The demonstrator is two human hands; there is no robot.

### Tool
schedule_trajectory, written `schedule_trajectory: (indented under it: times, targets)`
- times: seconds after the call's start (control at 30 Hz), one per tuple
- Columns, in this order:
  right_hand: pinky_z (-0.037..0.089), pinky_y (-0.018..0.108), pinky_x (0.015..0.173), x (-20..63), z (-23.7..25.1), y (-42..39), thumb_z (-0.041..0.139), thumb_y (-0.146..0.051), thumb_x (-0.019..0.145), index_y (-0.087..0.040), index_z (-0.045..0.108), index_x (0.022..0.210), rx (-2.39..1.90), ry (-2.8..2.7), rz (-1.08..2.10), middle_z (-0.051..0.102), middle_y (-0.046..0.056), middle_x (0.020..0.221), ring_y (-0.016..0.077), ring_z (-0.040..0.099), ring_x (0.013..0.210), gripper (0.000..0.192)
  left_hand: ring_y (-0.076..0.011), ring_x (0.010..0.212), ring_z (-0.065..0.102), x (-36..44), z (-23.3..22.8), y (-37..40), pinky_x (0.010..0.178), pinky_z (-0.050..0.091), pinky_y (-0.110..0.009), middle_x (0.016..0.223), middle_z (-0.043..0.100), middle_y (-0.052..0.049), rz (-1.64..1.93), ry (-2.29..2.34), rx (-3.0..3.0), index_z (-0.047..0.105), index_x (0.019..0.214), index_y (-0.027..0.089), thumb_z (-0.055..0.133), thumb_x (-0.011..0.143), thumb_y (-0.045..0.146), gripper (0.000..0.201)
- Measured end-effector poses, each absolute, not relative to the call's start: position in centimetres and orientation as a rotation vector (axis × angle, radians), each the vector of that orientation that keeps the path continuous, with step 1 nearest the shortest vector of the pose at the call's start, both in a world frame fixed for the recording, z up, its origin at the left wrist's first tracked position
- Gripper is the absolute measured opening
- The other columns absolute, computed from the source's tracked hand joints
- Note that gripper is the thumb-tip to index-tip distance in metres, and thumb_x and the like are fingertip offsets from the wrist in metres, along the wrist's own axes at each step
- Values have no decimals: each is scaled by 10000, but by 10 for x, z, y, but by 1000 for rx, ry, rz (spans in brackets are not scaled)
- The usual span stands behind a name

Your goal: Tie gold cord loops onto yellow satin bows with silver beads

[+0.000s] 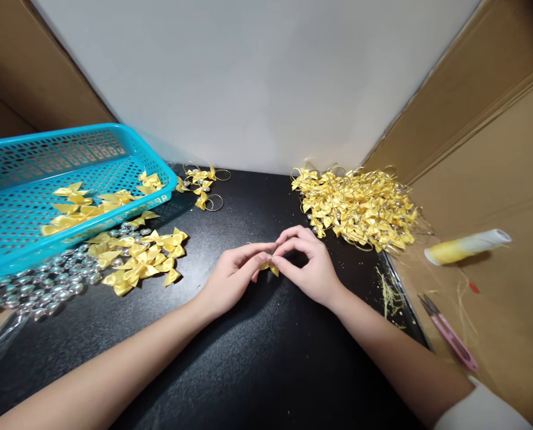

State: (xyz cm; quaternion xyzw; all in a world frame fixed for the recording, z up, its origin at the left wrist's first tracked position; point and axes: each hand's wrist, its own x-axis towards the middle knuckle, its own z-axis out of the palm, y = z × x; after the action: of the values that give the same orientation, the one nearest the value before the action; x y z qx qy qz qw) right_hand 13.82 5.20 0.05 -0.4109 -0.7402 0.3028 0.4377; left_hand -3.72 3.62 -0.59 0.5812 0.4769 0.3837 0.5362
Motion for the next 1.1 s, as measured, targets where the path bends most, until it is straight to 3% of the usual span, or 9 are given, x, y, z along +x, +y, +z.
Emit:
schedule_trajectory:
  times: [0.13, 0.43, 0.73, 1.1]
  targets:
    - [450, 385, 847, 141, 5, 54, 685, -125, 742, -209, 672, 682, -1016, -1986, 565, 641, 49, 938, 206, 569, 925, 104, -90, 495, 401, -36, -5, 37, 498, 313, -224, 545, 527, 50, 933, 1164, 1224, 719, 1045, 145, 629, 807, 371, 341]
    - [429, 439, 905, 142, 7, 54, 680, -158, 771, -243, 675, 690, -1004, -2147, 509, 654, 33, 1045, 238, 533, 1007, 117, -73, 503, 485, -33, -6, 42, 462, 281, -198, 695, 706, -5, 1027, 1131, 871, 674, 872, 153, 776, 638, 262, 277]
    - [441, 431, 914, 158, 18, 66, 651, -174, 780, -225, 630, 717, -1049, -1920, 639, 657, 37, 946, 218, 607, 959, 84, -89, 506, 477, -41, -8, 45, 506, 335, -208, 589, 574, 40, 1070, 1358, 1405, 564, 703, 177, 632, 672, 184, 75]
    - [470, 410, 900, 168, 27, 73, 648, -186, 792, -221, 622, 695, -1010, -1796, 705, 666, 30, 893, 196, 621, 903, 107, -87, 454, 371, -39, -8, 37, 504, 301, -215, 486, 429, 80, 954, 1461, 1792, 509, 674, 200, 538, 720, 162, 66]
